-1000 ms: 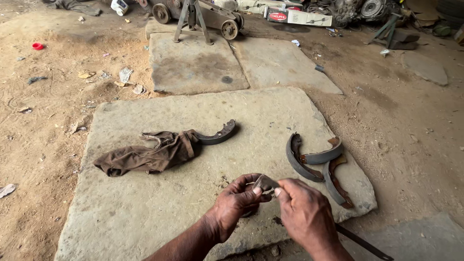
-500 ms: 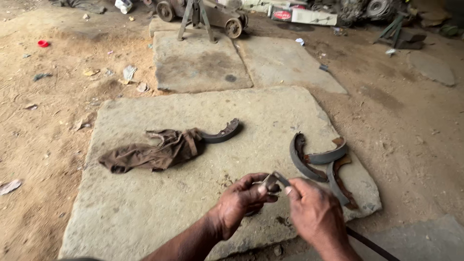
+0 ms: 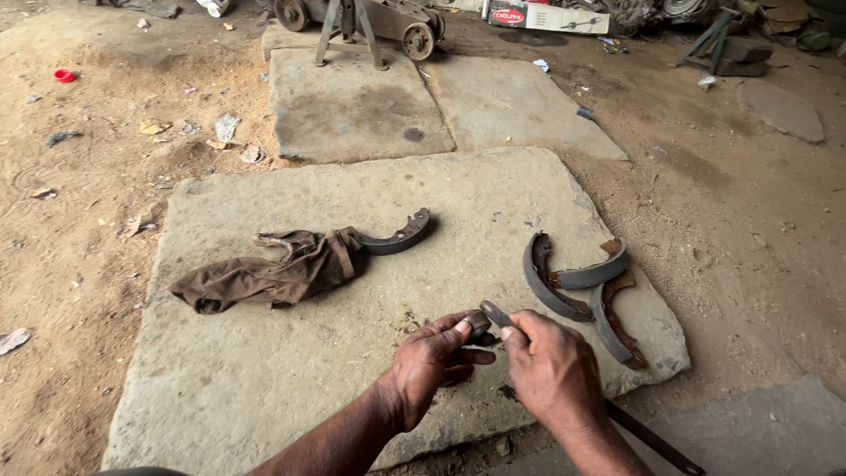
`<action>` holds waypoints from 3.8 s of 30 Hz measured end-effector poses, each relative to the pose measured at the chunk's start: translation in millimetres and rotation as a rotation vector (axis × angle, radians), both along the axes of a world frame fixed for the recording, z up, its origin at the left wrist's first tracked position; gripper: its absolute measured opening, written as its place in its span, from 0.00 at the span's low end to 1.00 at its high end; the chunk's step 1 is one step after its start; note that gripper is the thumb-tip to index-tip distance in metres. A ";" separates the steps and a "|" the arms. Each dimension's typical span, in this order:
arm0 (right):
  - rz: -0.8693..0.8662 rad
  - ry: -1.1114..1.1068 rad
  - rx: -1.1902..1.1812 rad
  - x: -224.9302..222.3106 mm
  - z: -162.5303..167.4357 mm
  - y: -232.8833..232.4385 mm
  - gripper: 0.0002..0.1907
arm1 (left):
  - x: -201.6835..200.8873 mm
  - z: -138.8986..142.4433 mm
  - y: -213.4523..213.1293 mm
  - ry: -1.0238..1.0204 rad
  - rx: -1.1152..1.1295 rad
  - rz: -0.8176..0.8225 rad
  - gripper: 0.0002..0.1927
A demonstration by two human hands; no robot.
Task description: The person cleans a small metal bearing using a cloth and a metal file. They wipe the bearing with the cloth, then scrape it with the file, repeating the process to remove grime.
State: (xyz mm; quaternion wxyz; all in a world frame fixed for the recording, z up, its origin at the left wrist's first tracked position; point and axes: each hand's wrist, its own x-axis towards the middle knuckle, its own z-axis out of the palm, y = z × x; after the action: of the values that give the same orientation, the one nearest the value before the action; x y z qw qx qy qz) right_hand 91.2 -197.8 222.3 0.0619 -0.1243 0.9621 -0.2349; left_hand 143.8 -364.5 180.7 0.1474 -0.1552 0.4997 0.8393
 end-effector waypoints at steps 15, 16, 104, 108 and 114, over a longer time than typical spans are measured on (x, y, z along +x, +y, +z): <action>0.049 0.001 0.051 -1.5 0.0 -1.9 0.12 | -1.1 -17.1 0.5 0.010 0.007 0.020 0.30; 0.033 -0.013 0.013 -1.1 0.2 -2.6 0.12 | -1.1 -17.5 0.6 0.038 0.006 0.010 0.29; -0.215 -0.393 -0.378 7.2 11.4 -7.8 0.26 | 7.2 35.4 -1.4 0.266 -0.916 0.073 0.35; -0.207 -0.413 -0.418 6.0 10.8 -7.2 0.27 | 5.5 30.0 1.6 0.394 -0.969 0.174 0.37; -0.198 -0.395 -0.354 5.8 6.9 -6.4 0.27 | 4.8 30.4 1.8 0.075 -0.601 0.111 0.38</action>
State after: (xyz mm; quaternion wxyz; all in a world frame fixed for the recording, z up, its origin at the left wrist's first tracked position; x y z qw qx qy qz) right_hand 97.0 -204.3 229.2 0.2023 0.0097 0.8828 -0.4238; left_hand 148.6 -362.7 211.1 0.0303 -0.1877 0.7216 0.6657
